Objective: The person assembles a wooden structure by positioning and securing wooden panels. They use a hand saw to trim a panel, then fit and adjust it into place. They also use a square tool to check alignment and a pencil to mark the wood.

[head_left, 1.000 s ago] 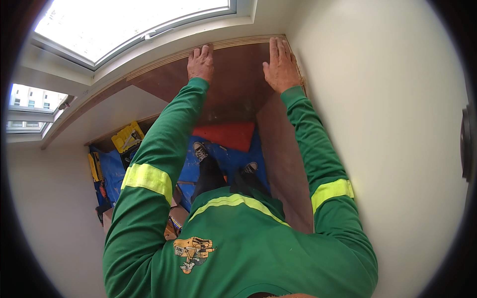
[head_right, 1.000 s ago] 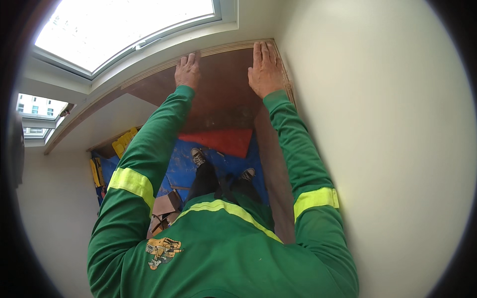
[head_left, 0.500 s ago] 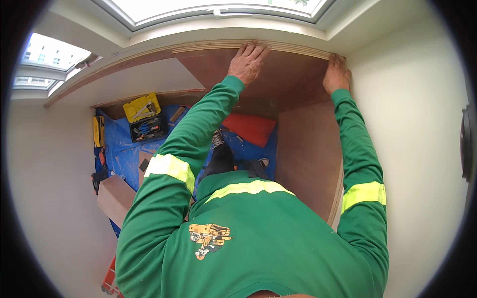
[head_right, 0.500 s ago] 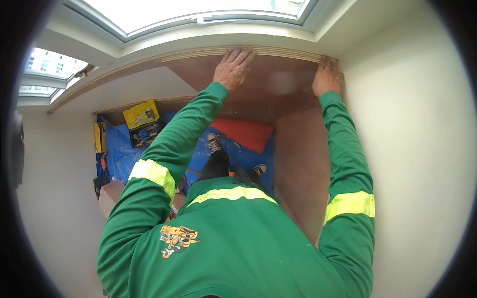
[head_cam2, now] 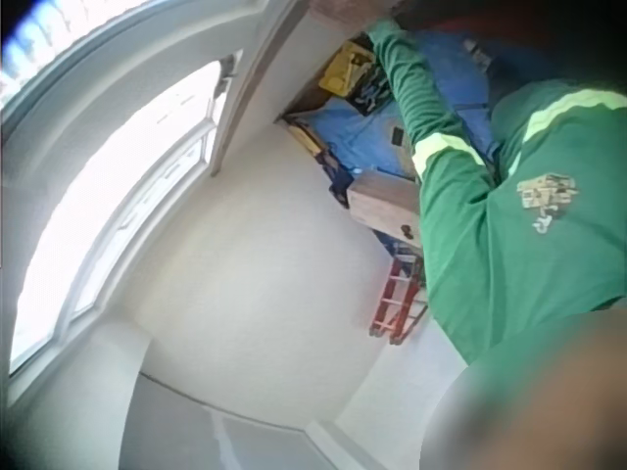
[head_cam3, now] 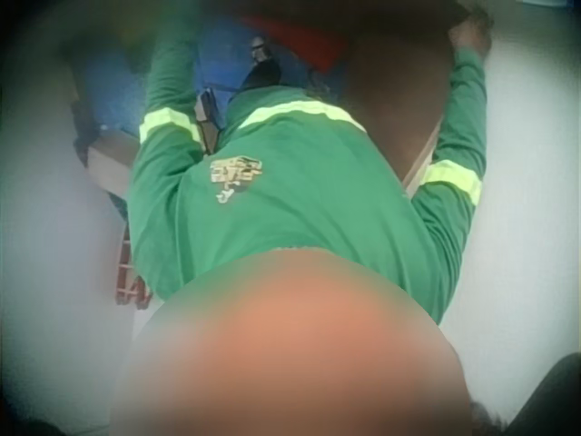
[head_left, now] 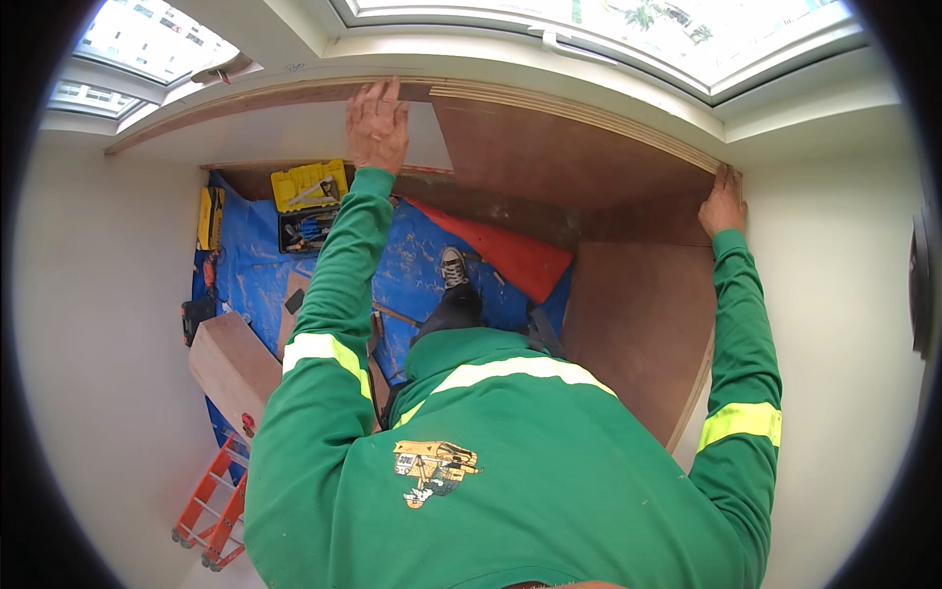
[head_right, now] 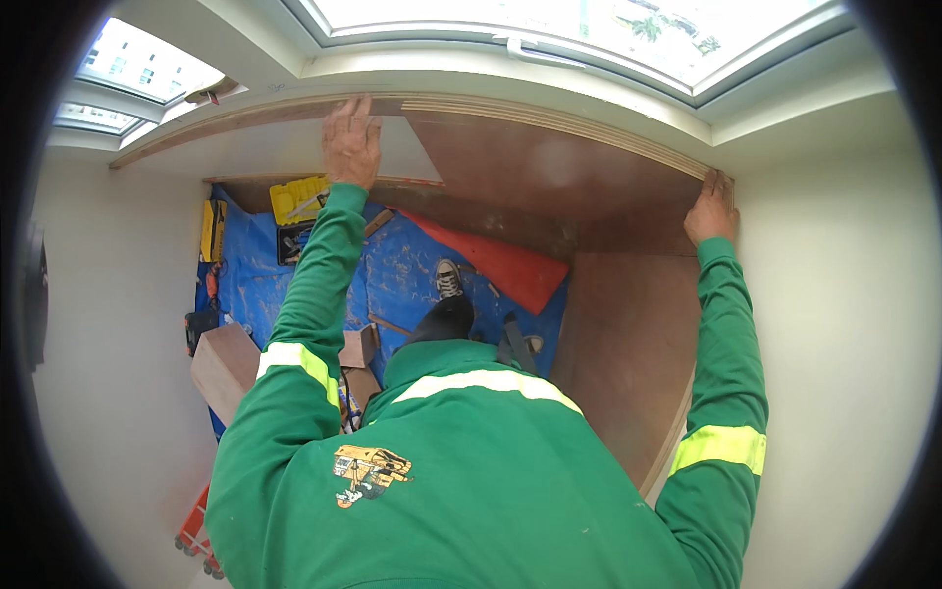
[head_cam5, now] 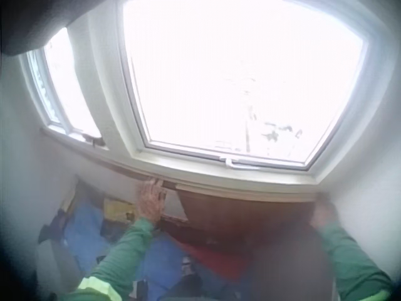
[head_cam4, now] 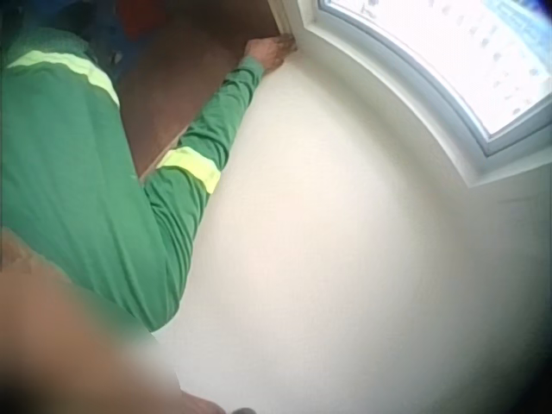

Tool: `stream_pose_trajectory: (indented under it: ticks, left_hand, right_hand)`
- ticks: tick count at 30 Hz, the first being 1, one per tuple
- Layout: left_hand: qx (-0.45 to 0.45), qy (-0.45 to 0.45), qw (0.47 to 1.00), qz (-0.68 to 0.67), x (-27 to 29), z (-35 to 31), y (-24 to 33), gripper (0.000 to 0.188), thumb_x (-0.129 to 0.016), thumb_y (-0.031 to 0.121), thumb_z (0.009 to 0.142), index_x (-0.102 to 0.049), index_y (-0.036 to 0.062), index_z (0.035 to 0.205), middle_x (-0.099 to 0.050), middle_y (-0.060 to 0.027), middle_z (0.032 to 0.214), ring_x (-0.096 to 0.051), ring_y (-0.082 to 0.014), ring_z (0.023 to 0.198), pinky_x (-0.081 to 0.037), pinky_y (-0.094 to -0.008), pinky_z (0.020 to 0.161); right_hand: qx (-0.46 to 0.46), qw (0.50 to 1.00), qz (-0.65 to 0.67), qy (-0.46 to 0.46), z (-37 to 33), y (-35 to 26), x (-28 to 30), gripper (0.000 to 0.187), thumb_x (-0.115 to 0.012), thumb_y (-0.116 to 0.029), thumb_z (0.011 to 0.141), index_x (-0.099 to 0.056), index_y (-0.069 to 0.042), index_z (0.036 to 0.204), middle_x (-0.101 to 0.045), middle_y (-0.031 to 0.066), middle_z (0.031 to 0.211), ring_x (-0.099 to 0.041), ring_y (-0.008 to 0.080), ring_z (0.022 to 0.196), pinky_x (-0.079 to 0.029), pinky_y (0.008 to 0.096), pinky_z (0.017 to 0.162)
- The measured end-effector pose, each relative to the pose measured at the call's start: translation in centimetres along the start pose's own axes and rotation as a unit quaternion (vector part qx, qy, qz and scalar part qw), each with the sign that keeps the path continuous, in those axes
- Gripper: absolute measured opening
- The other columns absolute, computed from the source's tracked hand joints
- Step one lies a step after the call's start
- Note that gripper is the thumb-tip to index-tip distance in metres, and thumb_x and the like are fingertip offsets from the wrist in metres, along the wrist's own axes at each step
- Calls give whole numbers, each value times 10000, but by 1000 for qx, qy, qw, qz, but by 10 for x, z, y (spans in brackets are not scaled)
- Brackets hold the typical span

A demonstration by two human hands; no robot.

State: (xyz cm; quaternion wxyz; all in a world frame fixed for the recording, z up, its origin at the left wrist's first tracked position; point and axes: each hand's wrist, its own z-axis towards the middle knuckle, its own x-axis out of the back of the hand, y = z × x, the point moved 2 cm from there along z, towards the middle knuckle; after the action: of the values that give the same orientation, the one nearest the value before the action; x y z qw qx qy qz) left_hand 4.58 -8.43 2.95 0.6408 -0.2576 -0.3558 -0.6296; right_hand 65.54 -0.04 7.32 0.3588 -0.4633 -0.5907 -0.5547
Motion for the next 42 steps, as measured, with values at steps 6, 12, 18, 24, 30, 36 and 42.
stream_pose_trajectory:
  ticks: [6, 12, 18, 24, 30, 36, 42]
  left_hand:
    - [-54, 23, 995, -86, -21, 4, 34, 451, -778, 291, 920, -710, 185, 1353, -674, -12, 1370, -580, -265, 1273, -445, -476, 1111]
    - [-28, 45, 983, -176, -23, 24, 7, 275, -854, 312, 829, -836, 255, 1097, -759, 89, 1147, -593, -230, 1148, -454, -425, 1007]
    - [23, 48, 964, -259, -23, 27, -1, 253, -890, 330, 788, -854, 265, 1030, -755, 64, 1116, -558, -253, 1156, -446, -432, 1008]
    - [205, 50, 921, -328, -43, 0, 28, 296, -888, 254, 836, -802, 114, 1082, -739, -88, 1087, -611, -286, 1063, -498, -426, 958]
    - [362, 62, 801, -472, -57, -20, 62, 358, -853, 252, 912, -749, -1, 1143, -745, -155, 1115, -692, -291, 994, -547, -403, 929]
    - [416, -10, 760, -499, -40, -11, 58, 484, -814, 409, 958, -740, -38, 1127, -756, -178, 1099, -716, -279, 1041, -553, -401, 944]
    - [406, -82, 790, -452, -23, 10, 48, 444, -860, 340, 917, -745, -43, 1111, -772, -165, 1041, -742, -249, 998, -582, -385, 876]
  right_hand:
    - [10, 999, -13, -33, 4, 3, 8, 863, -579, -111, 909, -216, -92, 1691, -203, 105, 1773, -202, 289, 1636, -406, 599, 1202]
    - [1, 998, -20, -64, 9, 3, 17, 886, -590, -119, 887, -212, -84, 1688, -190, 117, 1777, -204, 302, 1634, -410, 607, 1194]
    - [-3, 998, -7, -61, 10, 2, 12, 898, -622, -146, 887, -211, -79, 1682, -206, 131, 1767, -204, 319, 1632, -413, 621, 1182]
    - [-62, 996, -14, -62, 12, -4, 3, 881, -633, -186, 918, -203, -83, 1680, -207, 155, 1759, -226, 325, 1622, -429, 622, 1163]
    - [-65, 996, 6, -64, 13, -4, 1, 907, -643, -205, 903, -195, -85, 1682, -204, 170, 1756, -269, 354, 1601, -436, 610, 1160]
    - [-54, 997, 27, -47, 17, 0, -7, 996, -683, -241, 872, -150, -62, 1694, -161, 208, 1759, -266, 392, 1596, -433, 608, 1169]
    - [-42, 998, 32, -45, 17, 3, -10, 1014, -691, -255, 870, -142, -49, 1697, -160, 214, 1759, -245, 397, 1605, -424, 609, 1180]
